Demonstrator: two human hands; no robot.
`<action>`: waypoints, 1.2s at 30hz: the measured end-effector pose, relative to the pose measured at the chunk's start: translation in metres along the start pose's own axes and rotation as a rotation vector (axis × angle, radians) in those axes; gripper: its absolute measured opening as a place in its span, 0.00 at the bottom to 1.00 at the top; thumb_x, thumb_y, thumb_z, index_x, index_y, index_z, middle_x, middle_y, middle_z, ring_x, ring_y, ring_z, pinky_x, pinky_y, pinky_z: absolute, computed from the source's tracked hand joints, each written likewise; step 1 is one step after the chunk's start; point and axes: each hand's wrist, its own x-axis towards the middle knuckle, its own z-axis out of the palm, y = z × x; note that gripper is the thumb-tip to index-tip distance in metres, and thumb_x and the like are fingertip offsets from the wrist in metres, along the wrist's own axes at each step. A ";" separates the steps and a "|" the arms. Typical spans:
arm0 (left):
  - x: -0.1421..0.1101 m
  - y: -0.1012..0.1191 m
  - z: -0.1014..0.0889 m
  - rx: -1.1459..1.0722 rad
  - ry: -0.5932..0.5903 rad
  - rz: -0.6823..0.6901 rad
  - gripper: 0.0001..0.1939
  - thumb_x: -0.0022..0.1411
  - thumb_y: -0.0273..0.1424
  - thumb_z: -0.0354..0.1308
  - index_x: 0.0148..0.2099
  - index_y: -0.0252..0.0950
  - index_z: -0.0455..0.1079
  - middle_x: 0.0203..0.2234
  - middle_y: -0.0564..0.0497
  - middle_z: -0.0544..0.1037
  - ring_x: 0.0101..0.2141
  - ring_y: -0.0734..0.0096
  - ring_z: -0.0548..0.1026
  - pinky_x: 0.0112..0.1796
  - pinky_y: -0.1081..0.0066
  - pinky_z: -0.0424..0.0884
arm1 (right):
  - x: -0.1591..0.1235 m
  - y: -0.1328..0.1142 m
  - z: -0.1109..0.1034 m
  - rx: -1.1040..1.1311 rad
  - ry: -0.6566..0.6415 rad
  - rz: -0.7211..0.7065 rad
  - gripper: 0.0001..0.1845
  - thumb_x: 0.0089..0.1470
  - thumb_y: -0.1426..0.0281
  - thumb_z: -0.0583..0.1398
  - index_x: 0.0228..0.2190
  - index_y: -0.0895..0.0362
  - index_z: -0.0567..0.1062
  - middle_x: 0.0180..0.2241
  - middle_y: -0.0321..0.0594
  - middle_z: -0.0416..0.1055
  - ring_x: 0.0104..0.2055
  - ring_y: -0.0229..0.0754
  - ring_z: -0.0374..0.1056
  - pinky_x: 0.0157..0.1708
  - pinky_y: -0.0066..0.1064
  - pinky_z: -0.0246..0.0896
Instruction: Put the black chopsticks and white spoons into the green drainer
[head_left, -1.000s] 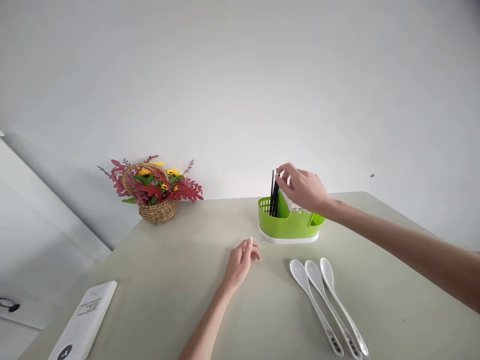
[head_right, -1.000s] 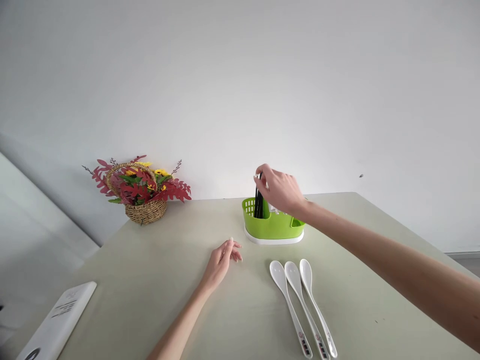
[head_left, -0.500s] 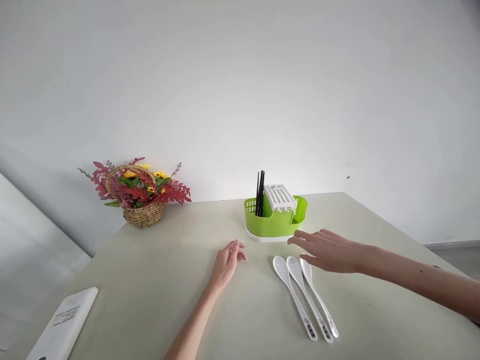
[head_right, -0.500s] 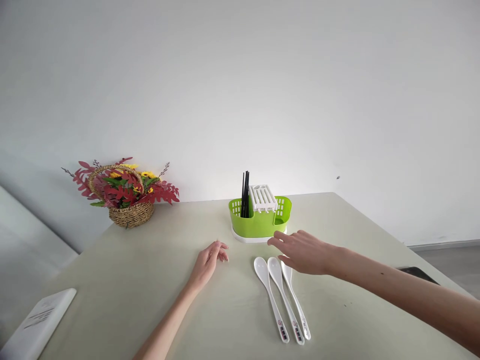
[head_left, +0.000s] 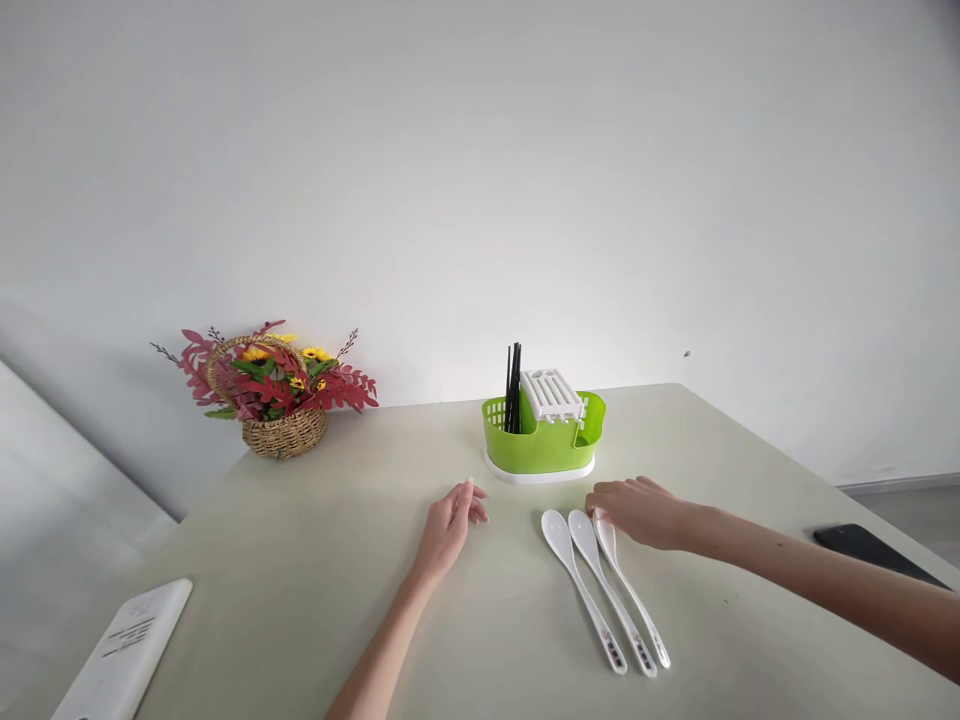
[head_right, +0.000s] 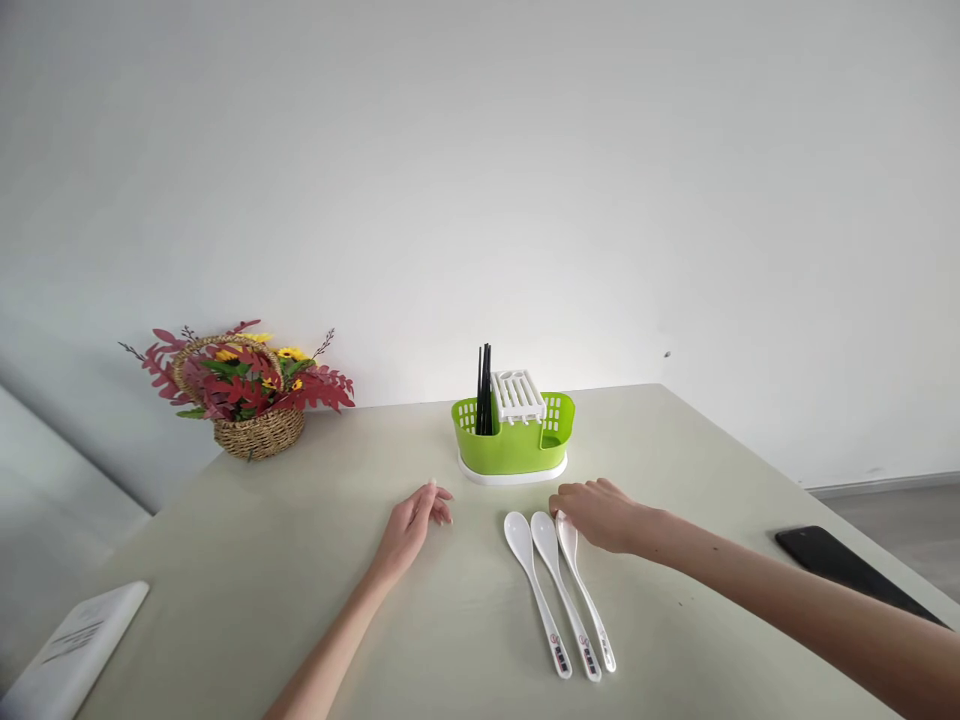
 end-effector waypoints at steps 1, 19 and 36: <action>0.000 0.000 0.000 0.003 -0.005 -0.003 0.29 0.72 0.53 0.41 0.41 0.38 0.74 0.27 0.50 0.80 0.32 0.64 0.77 0.40 0.67 0.71 | 0.000 0.002 -0.003 0.008 -0.002 -0.001 0.18 0.62 0.74 0.50 0.45 0.50 0.77 0.45 0.46 0.78 0.47 0.52 0.75 0.42 0.45 0.66; 0.000 0.002 0.000 0.019 -0.001 -0.019 0.28 0.71 0.53 0.43 0.40 0.39 0.74 0.25 0.51 0.81 0.31 0.64 0.78 0.39 0.68 0.71 | -0.026 -0.006 -0.175 -0.027 0.664 0.124 0.13 0.62 0.65 0.55 0.39 0.44 0.79 0.34 0.34 0.80 0.28 0.42 0.71 0.25 0.31 0.56; -0.003 0.000 0.000 0.006 0.012 -0.007 0.27 0.71 0.53 0.43 0.39 0.39 0.75 0.25 0.51 0.81 0.31 0.64 0.77 0.39 0.68 0.71 | 0.042 -0.060 -0.147 -0.474 0.864 -0.062 0.21 0.61 0.82 0.51 0.44 0.53 0.79 0.40 0.41 0.80 0.36 0.42 0.71 0.33 0.34 0.54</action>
